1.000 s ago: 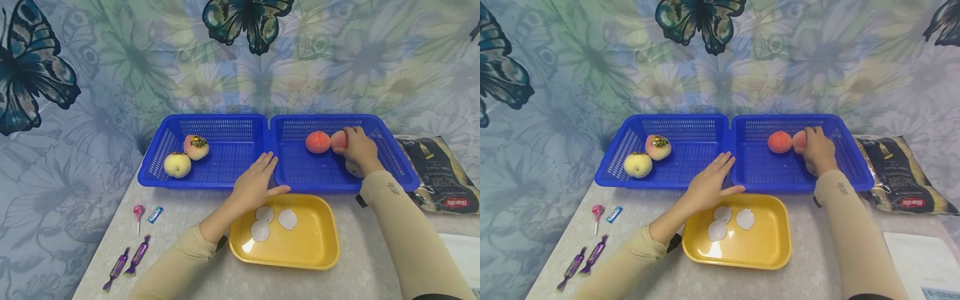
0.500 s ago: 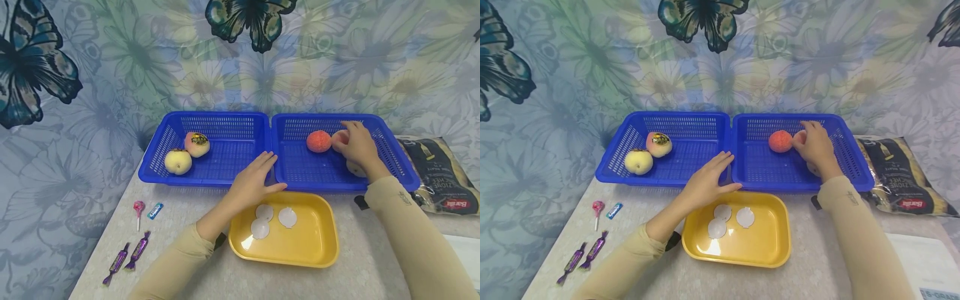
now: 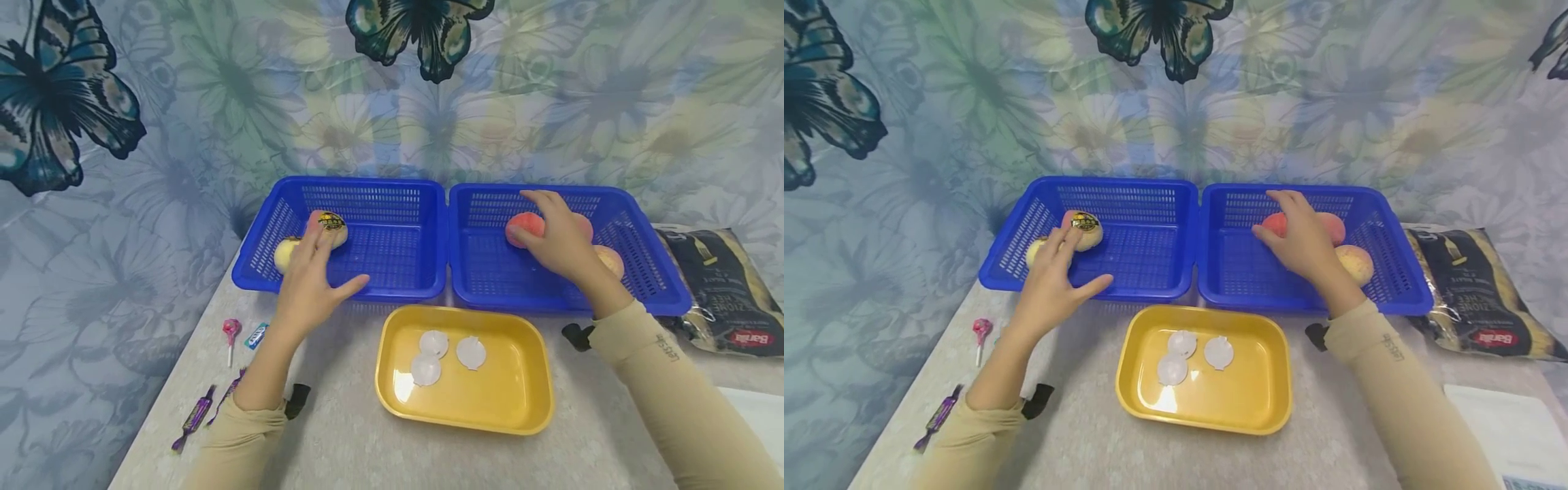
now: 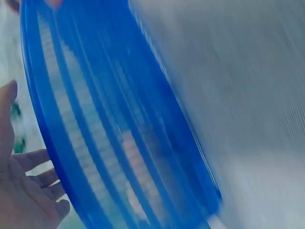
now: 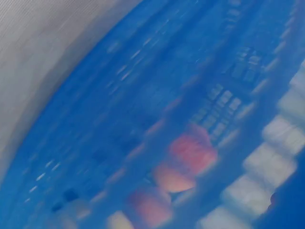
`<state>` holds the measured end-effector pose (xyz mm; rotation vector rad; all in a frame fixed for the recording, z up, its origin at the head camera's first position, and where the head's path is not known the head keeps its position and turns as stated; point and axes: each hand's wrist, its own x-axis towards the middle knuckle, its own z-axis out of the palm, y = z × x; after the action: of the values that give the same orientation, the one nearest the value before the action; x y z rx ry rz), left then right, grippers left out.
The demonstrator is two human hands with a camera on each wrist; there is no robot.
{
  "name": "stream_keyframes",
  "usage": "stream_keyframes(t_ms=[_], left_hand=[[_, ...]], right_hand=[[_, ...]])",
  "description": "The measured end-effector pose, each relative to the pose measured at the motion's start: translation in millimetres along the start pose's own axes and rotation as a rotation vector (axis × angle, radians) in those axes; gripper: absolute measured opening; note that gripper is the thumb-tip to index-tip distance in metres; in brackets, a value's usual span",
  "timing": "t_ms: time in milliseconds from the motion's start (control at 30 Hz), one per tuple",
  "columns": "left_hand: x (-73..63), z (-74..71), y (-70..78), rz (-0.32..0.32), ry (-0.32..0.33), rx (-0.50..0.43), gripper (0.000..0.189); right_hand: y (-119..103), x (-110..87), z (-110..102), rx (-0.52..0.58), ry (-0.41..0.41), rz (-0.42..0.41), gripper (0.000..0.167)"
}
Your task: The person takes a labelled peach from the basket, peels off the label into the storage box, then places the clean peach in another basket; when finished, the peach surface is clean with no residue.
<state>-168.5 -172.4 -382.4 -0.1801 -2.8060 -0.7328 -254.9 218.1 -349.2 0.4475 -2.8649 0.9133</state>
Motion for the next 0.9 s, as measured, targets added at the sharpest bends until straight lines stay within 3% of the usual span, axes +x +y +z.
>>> stream_keyframes(t_ms=[167,500,767,900], left_hand=[[-4.5,-20.0,-36.0,-0.143,0.005,-0.026,0.106],[-17.7,-26.2,-65.4,-0.321,0.039,-0.088,0.117],[-22.3,-28.0,-82.5,-0.421,0.032,-0.16,0.122],[-21.8,-32.9,-88.4,-0.414,-0.018,-0.194,0.124]], right_hand=[[-32.1,0.4,12.5,0.076,-0.031,-0.096,0.067],[-107.7,12.4,61.0,0.154,-0.171,-0.221,0.065],[-165.8,27.0,105.5,0.14,-0.35,-0.269,0.064],[-186.7,35.9,129.1,0.148,-0.399,-0.294,0.065]])
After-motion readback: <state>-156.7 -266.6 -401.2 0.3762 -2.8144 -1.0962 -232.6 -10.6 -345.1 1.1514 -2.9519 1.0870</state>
